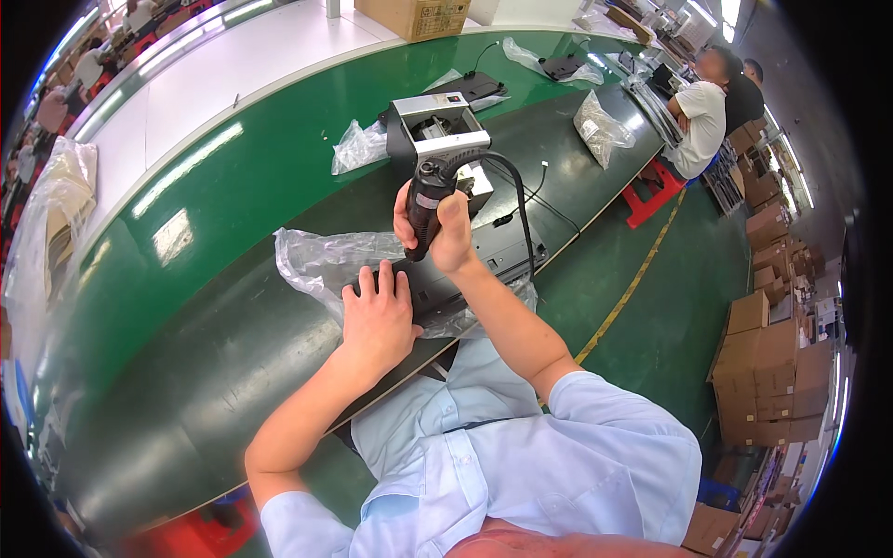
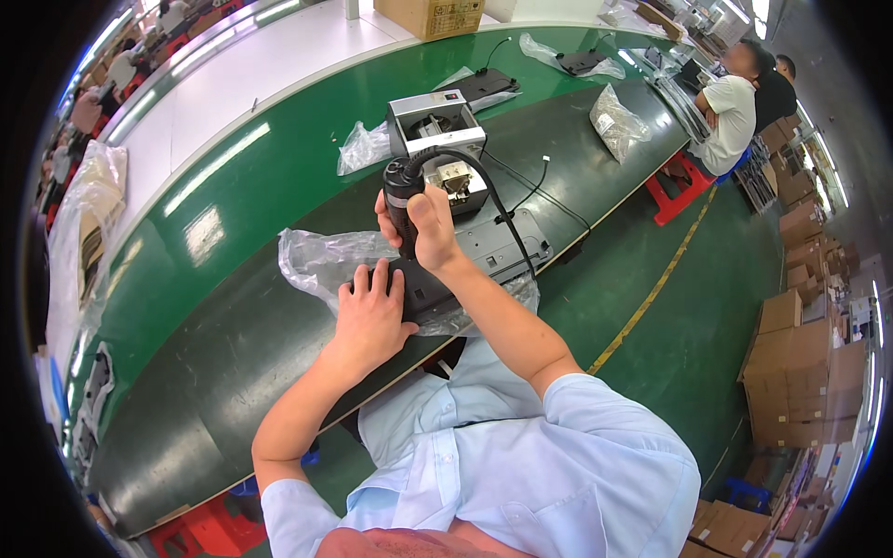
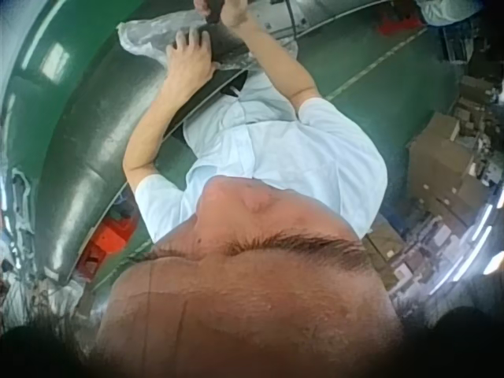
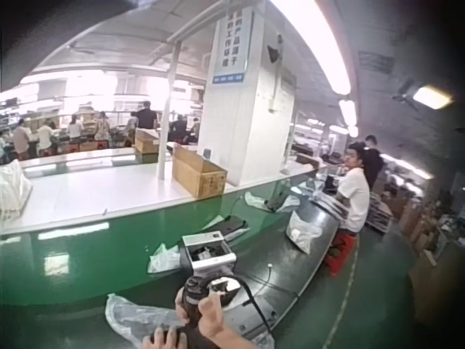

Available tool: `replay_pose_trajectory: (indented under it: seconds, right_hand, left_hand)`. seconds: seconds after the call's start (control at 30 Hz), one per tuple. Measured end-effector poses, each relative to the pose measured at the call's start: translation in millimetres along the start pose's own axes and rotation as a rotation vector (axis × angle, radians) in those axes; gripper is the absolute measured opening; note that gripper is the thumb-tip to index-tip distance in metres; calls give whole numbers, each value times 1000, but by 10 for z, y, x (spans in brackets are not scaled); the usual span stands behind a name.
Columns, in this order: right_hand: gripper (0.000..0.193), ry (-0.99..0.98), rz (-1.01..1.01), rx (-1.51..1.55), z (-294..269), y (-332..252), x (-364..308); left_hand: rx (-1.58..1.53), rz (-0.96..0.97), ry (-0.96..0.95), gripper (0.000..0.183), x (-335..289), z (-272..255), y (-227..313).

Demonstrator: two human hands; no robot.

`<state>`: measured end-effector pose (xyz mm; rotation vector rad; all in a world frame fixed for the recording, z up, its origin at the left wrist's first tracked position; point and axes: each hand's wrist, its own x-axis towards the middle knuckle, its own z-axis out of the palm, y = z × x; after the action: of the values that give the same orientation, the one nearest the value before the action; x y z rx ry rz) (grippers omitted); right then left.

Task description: The person uses an electric screwdriver to drive screws into black plastic electronic housings on an assembly line conveyor, then moves the assembled pieces along the line.

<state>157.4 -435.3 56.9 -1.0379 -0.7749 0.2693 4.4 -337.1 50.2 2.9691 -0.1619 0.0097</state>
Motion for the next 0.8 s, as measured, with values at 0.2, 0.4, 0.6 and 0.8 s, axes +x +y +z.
replay_pose_trajectory:
  seconds: [0.2, 0.4, 0.6, 0.8]
  right_hand:
    - [82, 112, -159, 37, -73, -302, -26]
    - [85, 232, -395, -205, -568, -630, 388]
    - [83, 210, -295, -218, -641, -524, 376]
    - [84, 178, -189, -68, -361, -562, -26]
  left_hand:
    - [-57, 65, 102, 83, -30, 47, -2]
    - [-162, 135, 313, 73, 29, 217, 86]
    - [-139, -177, -32, 60, -9, -252, -197]
    - [-267, -211, -207, 60, 143, -328, -461]
